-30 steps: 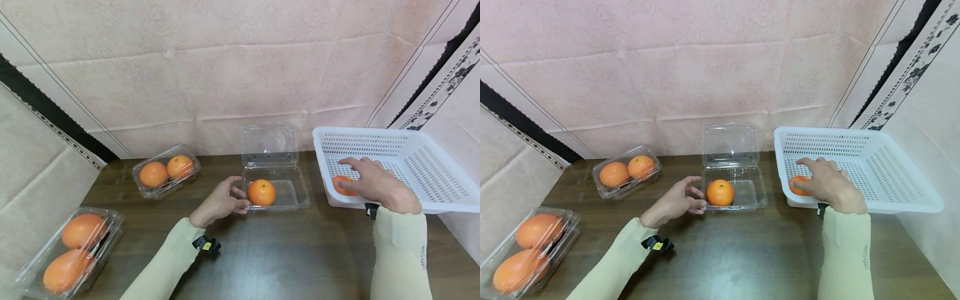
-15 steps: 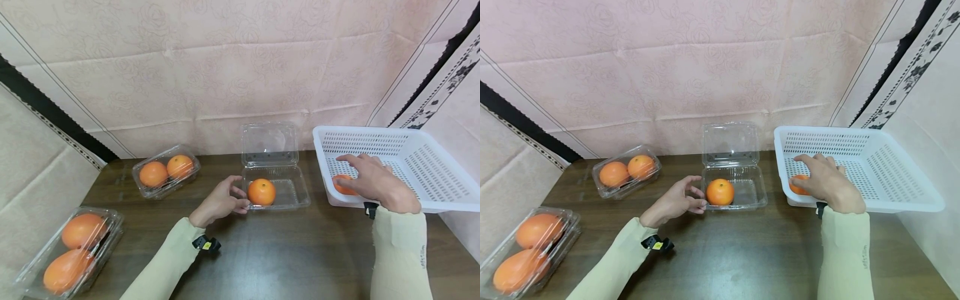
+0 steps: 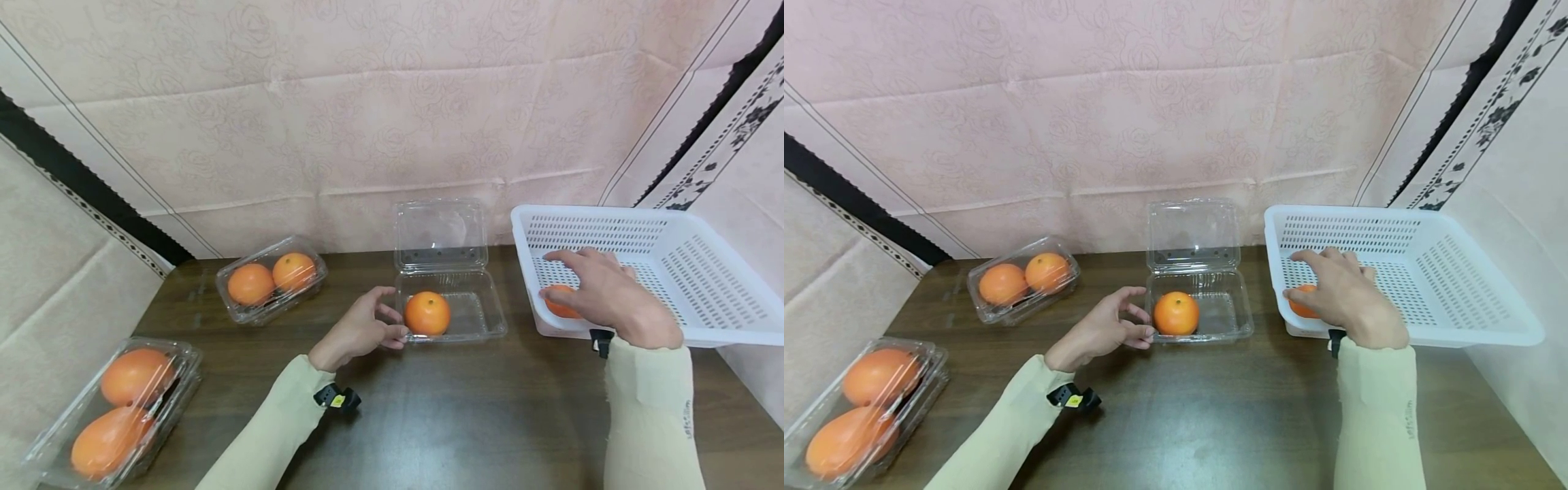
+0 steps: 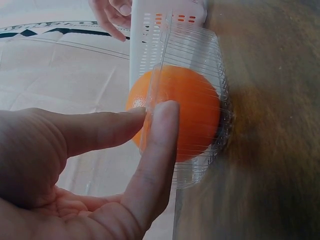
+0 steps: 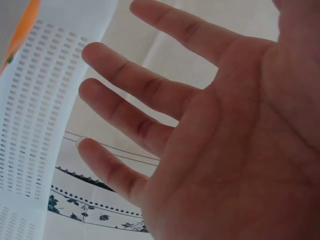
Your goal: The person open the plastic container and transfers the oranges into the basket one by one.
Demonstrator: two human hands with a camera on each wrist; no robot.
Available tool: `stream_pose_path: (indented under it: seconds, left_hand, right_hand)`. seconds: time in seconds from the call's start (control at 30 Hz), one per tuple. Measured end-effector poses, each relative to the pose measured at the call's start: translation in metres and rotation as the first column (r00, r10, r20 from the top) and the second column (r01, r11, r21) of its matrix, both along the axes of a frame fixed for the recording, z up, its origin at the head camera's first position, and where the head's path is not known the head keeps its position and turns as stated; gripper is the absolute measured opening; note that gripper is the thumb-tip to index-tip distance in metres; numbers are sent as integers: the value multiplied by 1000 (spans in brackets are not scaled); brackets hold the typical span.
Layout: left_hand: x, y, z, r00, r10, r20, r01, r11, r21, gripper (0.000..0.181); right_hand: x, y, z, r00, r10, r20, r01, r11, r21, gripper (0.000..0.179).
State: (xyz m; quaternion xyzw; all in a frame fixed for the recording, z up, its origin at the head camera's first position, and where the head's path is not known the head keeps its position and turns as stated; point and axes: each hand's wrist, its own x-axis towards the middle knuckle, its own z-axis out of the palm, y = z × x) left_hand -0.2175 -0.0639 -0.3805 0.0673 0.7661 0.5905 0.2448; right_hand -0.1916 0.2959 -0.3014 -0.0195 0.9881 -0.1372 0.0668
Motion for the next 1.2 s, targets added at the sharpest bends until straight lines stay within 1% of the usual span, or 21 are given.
stream_pose_path:
  seconds: [0.23, 0.5, 0.7, 0.9, 1.1, 1.2]
  left_hand:
    - [0, -1, 1, 1000, -7, -3, 7, 1000, -5, 78]
    - [0, 0, 0, 1000, -13, -5, 13, 1000, -7, 80]
    - [0, -1, 0, 1000, -5, 0, 5, 1000, -13, 80]
    - [0, -1, 1, 1000, 4, 2, -4, 1000, -10, 80]
    - [0, -1, 1, 1000, 5, 6, -5, 1000, -9, 80]
    - [0, 0, 0, 1000, 5, 11, -5, 1000, -10, 80]
  right_hand:
    - [0, -5, 0, 1000, 21, -23, -21, 1000, -11, 67]
    - [0, -10, 1, 999, 29, -46, -30, 1000, -2, 68]
    - [-1, -15, 0, 996, 52, -65, -51, 999, 18, 67]
    - [-1, -19, 1, 996, 57, -65, -56, 998, 20, 68]
    - [0, -22, 2, 997, 59, -56, -59, 998, -1, 69]
    - [0, -25, 3, 995, 70, -67, -70, 998, 2, 67]
